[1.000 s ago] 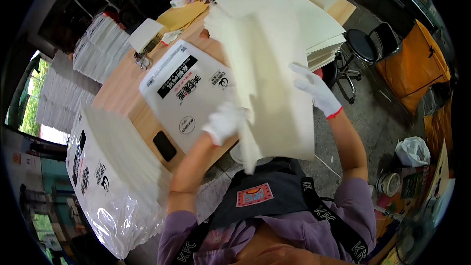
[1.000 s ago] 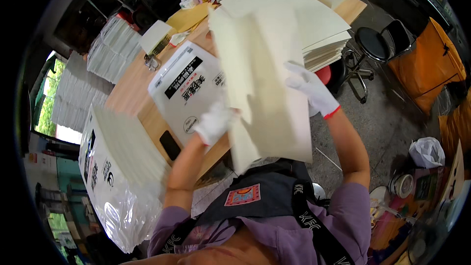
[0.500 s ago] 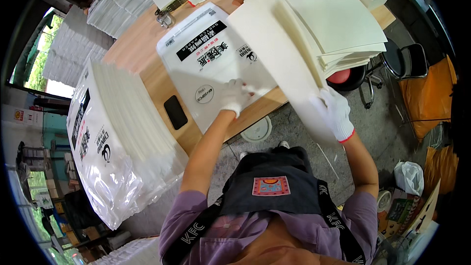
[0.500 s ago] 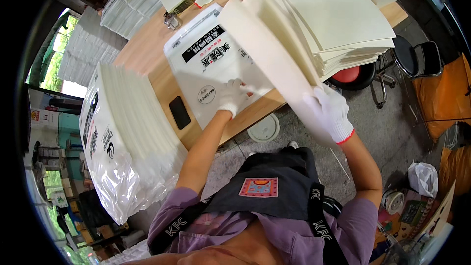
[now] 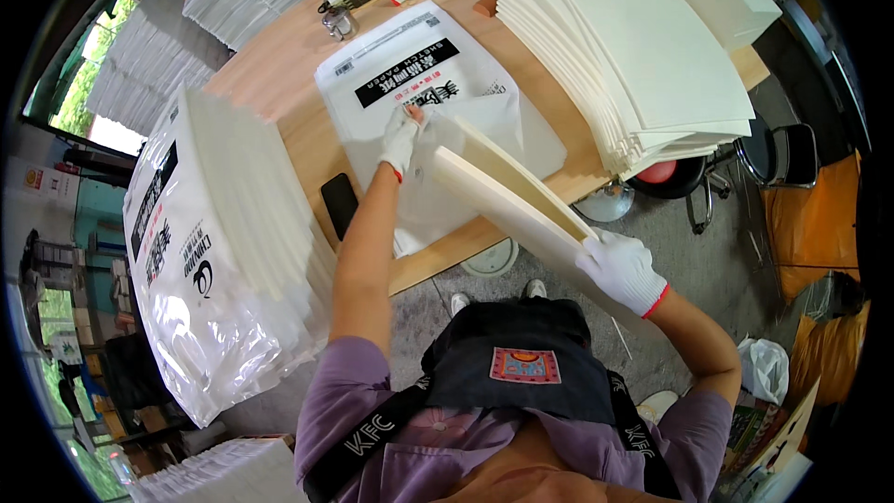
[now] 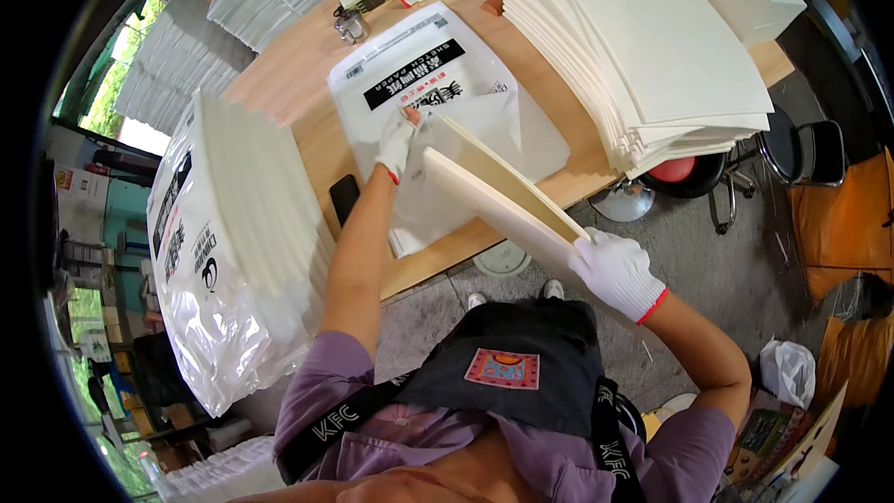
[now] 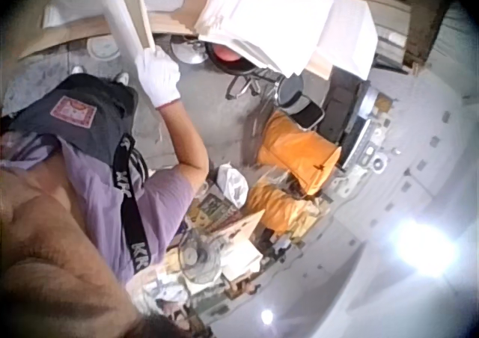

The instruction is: The person places a stack of paper sheets into a plastic bag by hand and then sets the filled bag onto a separate pile on the table.

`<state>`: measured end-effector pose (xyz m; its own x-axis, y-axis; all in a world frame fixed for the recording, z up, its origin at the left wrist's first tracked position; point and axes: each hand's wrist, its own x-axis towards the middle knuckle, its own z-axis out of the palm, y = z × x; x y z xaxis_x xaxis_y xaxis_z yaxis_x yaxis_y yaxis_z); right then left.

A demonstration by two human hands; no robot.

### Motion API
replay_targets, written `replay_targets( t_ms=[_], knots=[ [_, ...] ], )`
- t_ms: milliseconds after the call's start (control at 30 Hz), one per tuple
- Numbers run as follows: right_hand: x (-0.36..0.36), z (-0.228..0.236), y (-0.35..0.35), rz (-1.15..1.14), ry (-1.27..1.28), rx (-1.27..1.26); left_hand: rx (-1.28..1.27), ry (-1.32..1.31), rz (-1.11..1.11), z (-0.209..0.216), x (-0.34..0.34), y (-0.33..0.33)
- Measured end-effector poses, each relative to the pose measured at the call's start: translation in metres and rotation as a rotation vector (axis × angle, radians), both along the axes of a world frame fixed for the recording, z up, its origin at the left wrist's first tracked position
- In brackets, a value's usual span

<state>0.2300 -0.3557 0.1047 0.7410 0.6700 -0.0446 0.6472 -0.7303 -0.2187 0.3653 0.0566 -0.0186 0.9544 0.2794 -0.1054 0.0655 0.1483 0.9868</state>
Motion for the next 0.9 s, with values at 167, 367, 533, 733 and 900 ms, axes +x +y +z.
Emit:
replay_targets(
  t_ms=[167,367,533,733,900],
  knots=[
    [0.011,0.016,0.004,0.013,0.030,-0.020,0.493,-0.401,-0.102,0.084,-0.002,-0.022],
    [0.030,0.051,0.055,0.090,0.012,0.089,0.857,-0.434,-0.114,0.152,-0.055,-0.102],
    [0.061,0.045,0.074,-0.013,0.228,0.110,0.717,-0.427,-0.099,0.174,-0.080,-0.087],
    [0.092,0.031,0.049,-0.359,1.077,0.819,0.168,-0.392,0.007,0.103,-0.107,-0.057],
    [0.111,-0.010,0.076,-0.251,0.758,0.969,0.870,-0.797,-0.352,0.158,-0.108,-0.145]
  ],
)
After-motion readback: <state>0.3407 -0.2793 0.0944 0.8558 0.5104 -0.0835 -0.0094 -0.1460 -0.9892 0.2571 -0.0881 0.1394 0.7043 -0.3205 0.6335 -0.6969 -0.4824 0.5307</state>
